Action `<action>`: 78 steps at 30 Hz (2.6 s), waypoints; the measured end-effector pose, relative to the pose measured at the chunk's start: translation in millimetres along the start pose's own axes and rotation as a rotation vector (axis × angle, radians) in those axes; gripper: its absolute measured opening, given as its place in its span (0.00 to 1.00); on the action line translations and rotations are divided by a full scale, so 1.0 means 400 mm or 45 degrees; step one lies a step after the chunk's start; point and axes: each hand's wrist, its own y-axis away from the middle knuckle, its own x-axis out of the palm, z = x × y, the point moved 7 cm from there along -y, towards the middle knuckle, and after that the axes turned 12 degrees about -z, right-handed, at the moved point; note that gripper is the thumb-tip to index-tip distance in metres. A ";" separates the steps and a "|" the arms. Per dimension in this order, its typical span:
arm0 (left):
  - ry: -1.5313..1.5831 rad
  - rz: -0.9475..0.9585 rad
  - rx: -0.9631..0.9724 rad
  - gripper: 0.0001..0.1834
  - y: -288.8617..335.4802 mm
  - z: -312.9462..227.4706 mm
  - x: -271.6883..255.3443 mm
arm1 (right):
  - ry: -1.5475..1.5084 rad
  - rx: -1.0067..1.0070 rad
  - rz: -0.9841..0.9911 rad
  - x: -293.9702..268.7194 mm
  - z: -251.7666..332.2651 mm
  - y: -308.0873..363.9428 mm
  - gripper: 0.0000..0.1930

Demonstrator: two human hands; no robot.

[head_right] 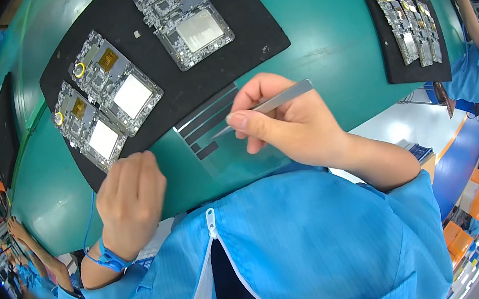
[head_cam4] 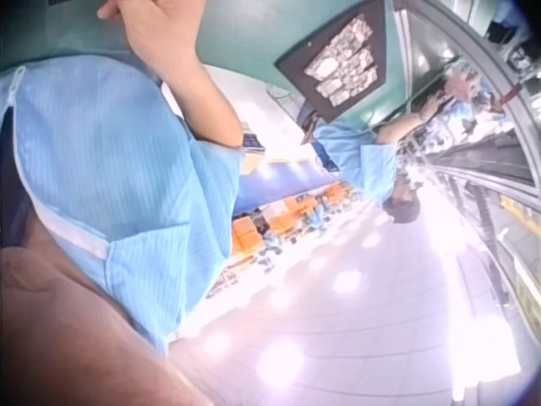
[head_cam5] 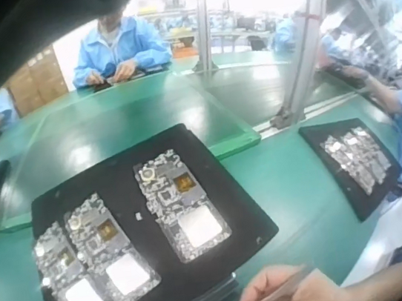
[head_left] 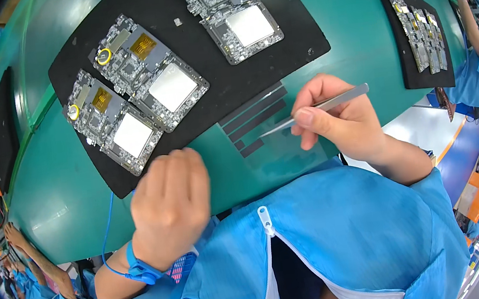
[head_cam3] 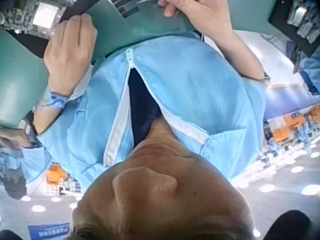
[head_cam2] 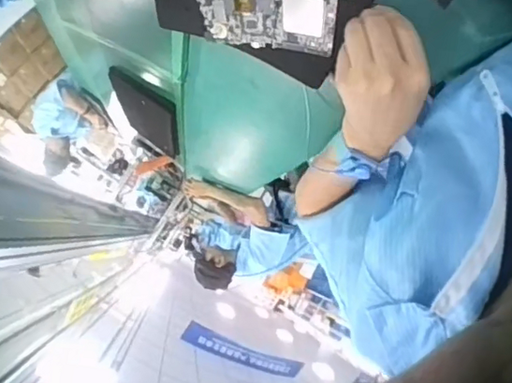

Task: The person uses tweezers to pick up small rectangular components from a sheet and places them onto specific areas of circuit boards. The person repeats this process for multiple boards, carefully positioning each component with the tool.

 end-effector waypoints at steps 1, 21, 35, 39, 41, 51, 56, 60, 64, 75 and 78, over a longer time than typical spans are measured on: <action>0.122 -0.027 -0.001 0.16 -0.009 -0.013 -0.009 | 0.004 0.030 -0.009 0.012 -0.005 -0.005 0.11; 0.560 0.195 -0.101 0.22 0.001 -0.049 0.061 | 0.055 0.127 -0.069 0.048 -0.032 -0.016 0.10; 0.492 0.325 -0.038 0.28 -0.023 -0.052 0.053 | -0.328 -0.306 -0.083 -0.022 0.079 -0.100 0.13; 0.512 0.098 -0.041 0.30 -0.158 -0.027 0.035 | -0.270 -0.450 -0.225 -0.085 0.165 -0.258 0.11; 0.450 -0.023 -0.190 0.31 -0.212 0.016 0.055 | -0.260 -0.414 -0.149 -0.058 0.176 -0.307 0.11; 0.200 0.004 -0.163 0.31 -0.220 0.034 0.149 | -0.151 -0.344 -0.095 -0.029 0.123 -0.333 0.14; 0.192 0.025 -0.151 0.31 -0.219 0.035 0.156 | -0.167 -0.370 -0.117 -0.035 0.115 -0.336 0.13; 0.163 0.037 -0.152 0.30 -0.219 0.036 0.158 | -0.164 -0.396 -0.119 -0.034 0.117 -0.335 0.13; 0.143 0.033 -0.150 0.30 -0.218 0.034 0.158 | -0.150 -0.421 -0.119 -0.032 0.120 -0.334 0.13; 0.406 -0.078 -0.293 0.29 -0.229 0.064 0.149 | -0.124 -0.396 -0.154 -0.030 0.118 -0.331 0.12; 0.439 -0.060 -0.297 0.29 -0.237 0.074 0.149 | -0.086 -0.401 -0.171 -0.030 0.117 -0.329 0.12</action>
